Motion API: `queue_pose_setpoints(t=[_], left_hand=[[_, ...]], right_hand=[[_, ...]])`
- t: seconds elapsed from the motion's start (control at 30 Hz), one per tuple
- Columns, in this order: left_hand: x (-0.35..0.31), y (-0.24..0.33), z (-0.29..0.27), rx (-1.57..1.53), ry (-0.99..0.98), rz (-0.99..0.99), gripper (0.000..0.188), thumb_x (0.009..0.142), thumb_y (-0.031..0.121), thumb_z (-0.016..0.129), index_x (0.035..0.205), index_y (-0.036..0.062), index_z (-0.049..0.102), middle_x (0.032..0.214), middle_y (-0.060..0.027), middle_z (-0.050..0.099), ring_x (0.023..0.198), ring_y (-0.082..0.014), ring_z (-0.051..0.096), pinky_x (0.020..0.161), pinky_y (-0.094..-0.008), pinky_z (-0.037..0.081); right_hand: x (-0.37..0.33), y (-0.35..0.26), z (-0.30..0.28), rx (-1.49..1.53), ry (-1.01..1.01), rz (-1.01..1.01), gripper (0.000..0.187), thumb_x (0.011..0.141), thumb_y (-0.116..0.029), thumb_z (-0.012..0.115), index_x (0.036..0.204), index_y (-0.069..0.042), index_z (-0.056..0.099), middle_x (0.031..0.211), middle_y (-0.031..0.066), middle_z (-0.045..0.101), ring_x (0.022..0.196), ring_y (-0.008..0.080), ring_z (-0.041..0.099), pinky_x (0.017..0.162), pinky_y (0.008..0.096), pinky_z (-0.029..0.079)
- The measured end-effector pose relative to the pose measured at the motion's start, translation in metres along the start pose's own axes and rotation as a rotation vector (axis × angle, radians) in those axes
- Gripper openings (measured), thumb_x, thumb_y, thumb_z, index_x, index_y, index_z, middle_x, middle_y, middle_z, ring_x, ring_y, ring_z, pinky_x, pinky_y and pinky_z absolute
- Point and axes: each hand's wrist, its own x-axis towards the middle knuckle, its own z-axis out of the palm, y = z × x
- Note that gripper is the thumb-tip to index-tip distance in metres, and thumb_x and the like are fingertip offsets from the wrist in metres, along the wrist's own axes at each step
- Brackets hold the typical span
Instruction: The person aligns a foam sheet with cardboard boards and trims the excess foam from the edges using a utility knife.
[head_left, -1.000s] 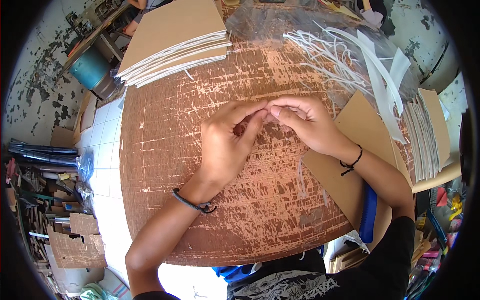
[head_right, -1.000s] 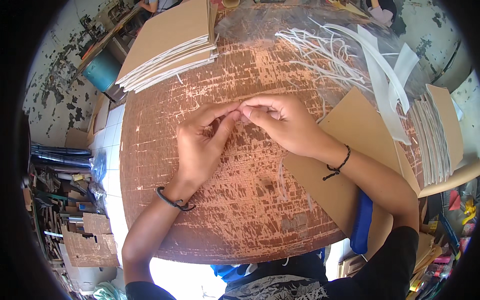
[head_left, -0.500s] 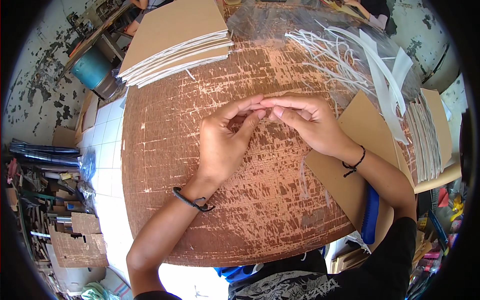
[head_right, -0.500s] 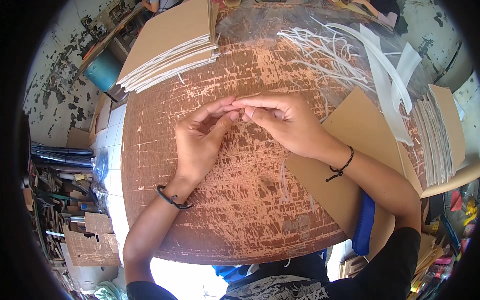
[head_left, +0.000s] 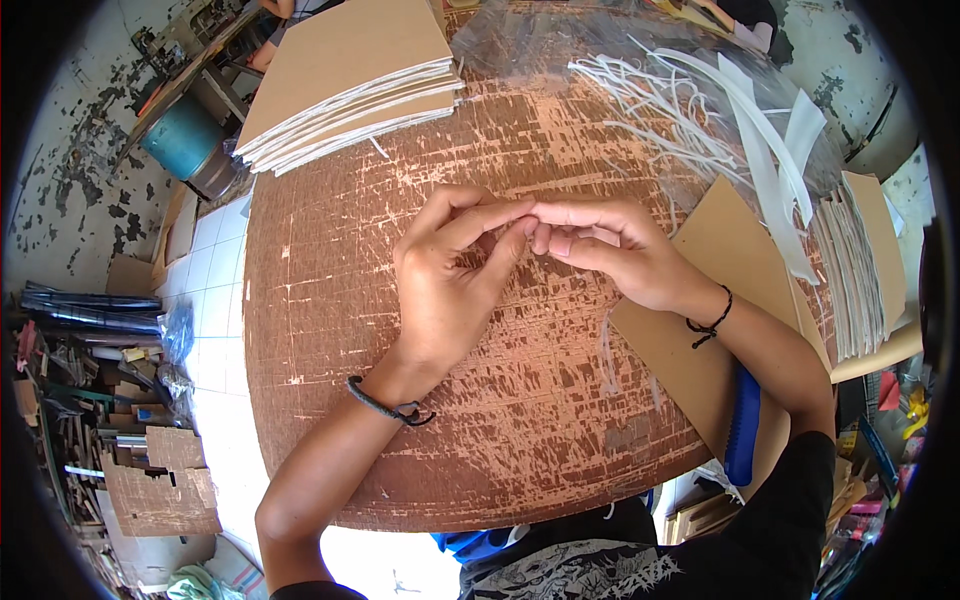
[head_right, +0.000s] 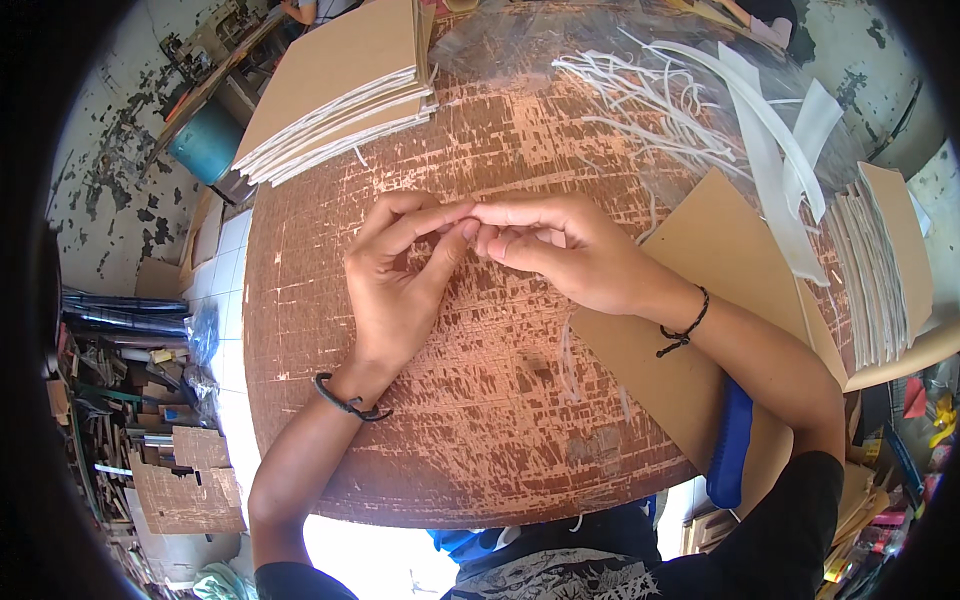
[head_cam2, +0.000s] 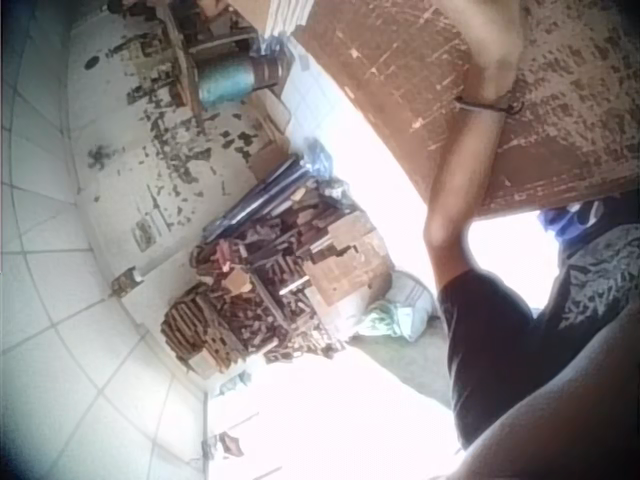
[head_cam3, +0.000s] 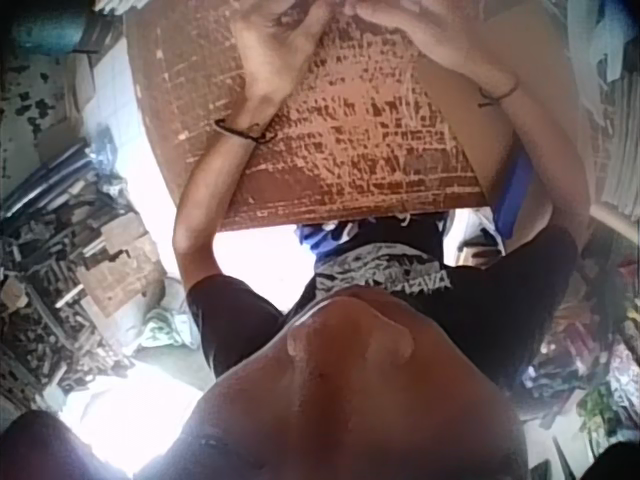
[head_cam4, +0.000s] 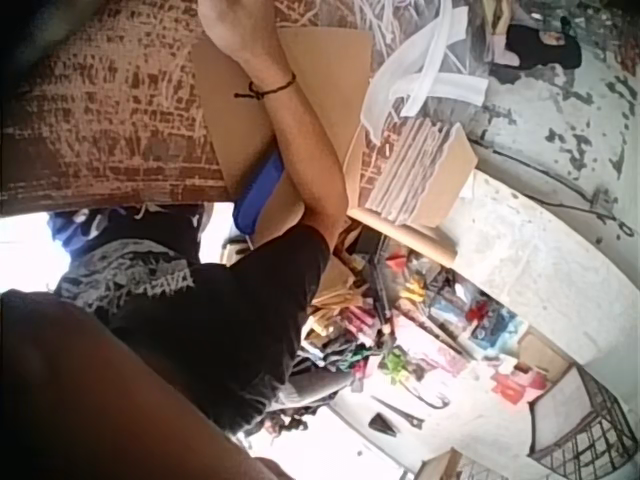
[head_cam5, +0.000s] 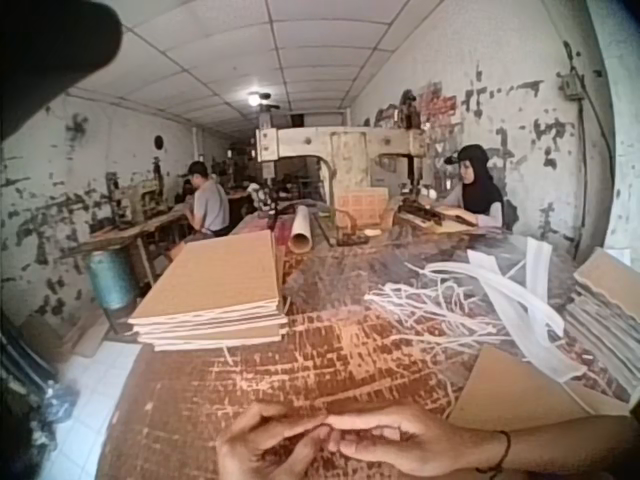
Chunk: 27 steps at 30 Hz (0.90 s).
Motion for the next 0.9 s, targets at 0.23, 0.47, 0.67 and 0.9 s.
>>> queue_pose_setpoints(t=[0.23,0.47,0.67,0.9], left_hand=[[0.001,-0.001,-0.001,0.277,0.004,0.335,0.016,0.078,0.000,0.079,0.094,-0.0004,0.075,0.101,-0.0100,0.069,0.085,-0.0203,0.070,0.073,-0.0307,0.061],[0.005,-0.002,-0.008,0.504,-0.042,0.423,0.018,0.074,0.004,0.082,0.091,0.0051,0.075,0.095,-0.0056,0.074,0.082,-0.0197,0.070,0.068,-0.0307,0.059],[0.006,-0.003,-0.010,0.593,-0.035,0.495,0.017,0.071,0.010,0.083,0.085,0.0088,0.073,0.091,-0.0016,0.074,0.081,-0.0175,0.069,0.066,-0.0294,0.057],[0.006,-0.003,-0.007,0.765,-0.021,0.561,0.022,0.069,0.016,0.083,0.084,0.0111,0.069,0.085,0.0000,0.069,0.076,-0.0159,0.065,0.061,-0.0295,0.053]], right_hand=[[0.000,-0.001,-0.010,0.104,-0.141,0.084,0.040,0.098,-0.008,0.053,0.135,0.007,0.056,0.103,0.0075,0.065,0.083,0.0090,0.055,0.072,0.0248,0.048],[0.002,-0.006,-0.007,0.052,-0.135,0.130,0.047,0.094,-0.013,0.044,0.134,0.007,0.057,0.098,0.0075,0.064,0.073,0.0107,0.052,0.065,0.0249,0.043],[0.003,-0.005,-0.004,-0.048,-0.137,0.107,0.055,0.091,-0.015,0.035,0.137,0.009,0.053,0.095,0.0088,0.062,0.070,0.0121,0.049,0.063,0.0264,0.041],[0.006,-0.007,-0.007,-0.136,-0.202,0.119,0.046,0.091,-0.023,0.038,0.114,0.008,0.063,0.084,0.0068,0.060,0.068,0.0129,0.049,0.063,0.0284,0.041]])
